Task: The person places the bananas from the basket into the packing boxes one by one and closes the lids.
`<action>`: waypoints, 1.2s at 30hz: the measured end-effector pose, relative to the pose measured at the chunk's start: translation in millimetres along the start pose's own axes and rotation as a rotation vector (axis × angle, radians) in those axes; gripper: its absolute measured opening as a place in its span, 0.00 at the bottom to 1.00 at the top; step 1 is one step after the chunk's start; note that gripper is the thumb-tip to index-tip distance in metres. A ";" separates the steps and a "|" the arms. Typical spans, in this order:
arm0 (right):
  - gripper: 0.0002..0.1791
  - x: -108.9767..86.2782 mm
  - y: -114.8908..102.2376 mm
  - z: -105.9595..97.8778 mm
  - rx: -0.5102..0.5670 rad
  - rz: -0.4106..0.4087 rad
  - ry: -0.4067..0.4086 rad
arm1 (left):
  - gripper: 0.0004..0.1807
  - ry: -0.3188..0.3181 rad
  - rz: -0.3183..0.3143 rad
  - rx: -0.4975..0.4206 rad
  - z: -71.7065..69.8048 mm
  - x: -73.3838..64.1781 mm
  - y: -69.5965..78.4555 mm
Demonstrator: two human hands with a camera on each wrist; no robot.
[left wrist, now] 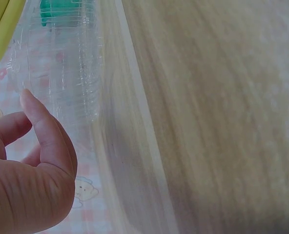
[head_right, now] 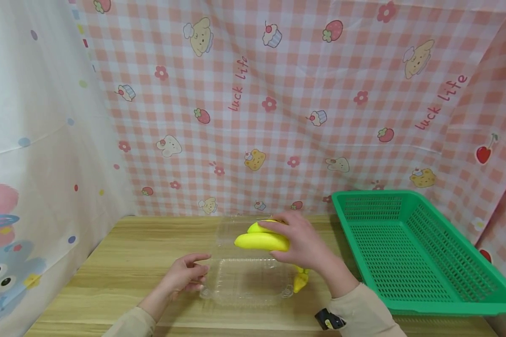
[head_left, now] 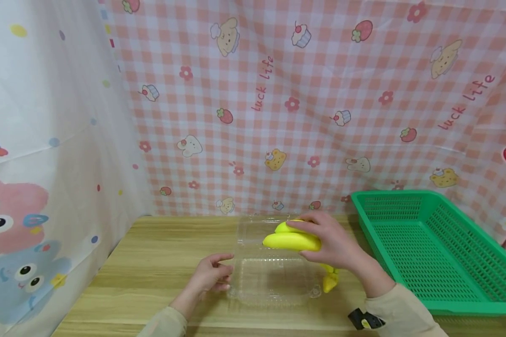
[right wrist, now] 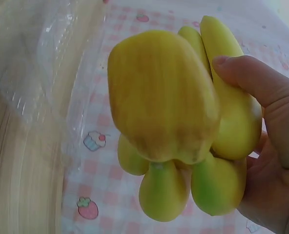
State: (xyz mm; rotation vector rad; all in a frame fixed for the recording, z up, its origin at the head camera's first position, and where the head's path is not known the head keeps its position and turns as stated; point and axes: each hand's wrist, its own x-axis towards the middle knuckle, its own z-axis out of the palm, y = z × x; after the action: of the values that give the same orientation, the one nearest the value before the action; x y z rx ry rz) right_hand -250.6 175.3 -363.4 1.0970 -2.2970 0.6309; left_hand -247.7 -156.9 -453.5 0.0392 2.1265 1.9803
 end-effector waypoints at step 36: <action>0.37 22.9 -12.7 53.0 0.069 0.053 -0.244 | 0.29 0.001 -0.006 -0.006 -0.5 0.8 -0.3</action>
State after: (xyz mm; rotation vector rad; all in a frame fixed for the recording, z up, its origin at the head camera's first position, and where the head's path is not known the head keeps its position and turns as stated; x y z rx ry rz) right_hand -265.9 123.3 -387.1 1.2072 -2.5359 0.6312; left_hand -248.5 -157.3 -453.9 0.0310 2.1186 1.9835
